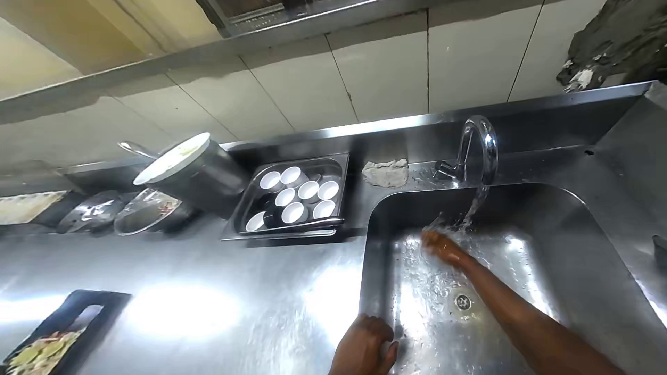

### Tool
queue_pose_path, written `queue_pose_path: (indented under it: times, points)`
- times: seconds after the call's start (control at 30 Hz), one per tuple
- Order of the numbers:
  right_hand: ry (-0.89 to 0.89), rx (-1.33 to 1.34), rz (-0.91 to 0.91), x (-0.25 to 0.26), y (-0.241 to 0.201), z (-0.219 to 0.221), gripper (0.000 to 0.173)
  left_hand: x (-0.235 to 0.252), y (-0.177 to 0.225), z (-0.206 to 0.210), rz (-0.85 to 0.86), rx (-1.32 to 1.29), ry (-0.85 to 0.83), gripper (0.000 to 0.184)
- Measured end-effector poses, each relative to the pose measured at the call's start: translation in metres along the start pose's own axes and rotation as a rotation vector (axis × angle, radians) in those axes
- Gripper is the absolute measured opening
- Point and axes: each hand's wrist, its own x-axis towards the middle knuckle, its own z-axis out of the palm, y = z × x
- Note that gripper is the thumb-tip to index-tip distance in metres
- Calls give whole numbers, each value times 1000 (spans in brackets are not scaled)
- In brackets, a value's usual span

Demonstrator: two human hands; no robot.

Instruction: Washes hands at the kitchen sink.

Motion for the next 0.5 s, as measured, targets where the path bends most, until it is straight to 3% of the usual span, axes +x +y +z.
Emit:
queue_pose_path:
  times: [0.03,0.07,0.1,0.17,0.23,0.3,0.37,0.5]
  points:
    - [-285,-190,16,-9,3,12,40,1,-1,0,1,-2,1,35]
    - [-451,-293,24,-12,1,18,40,1,-1,0,-1,-2,0,35]
    - [-459,-311,11,-12,1,17,40,1,-2,0,-3,1,-4,35]
    - [-156,-62,42,-7,-2,-2,38,1,0,0,6,4,-8,35]
    - [281,437,113,11,-6,-23,28,2,-1,-1,8,9,-14,34]
    - [525,893,129,23,-17,-46,23,1,-2,-1,10,10,-10,35]
    - [523,1172,78,23,-33,-67,26,2,-2,1,13,10,-4,35]
    - [418,1316,-65,17,-61,-82,30,1,-2,1,16,22,-1,37]
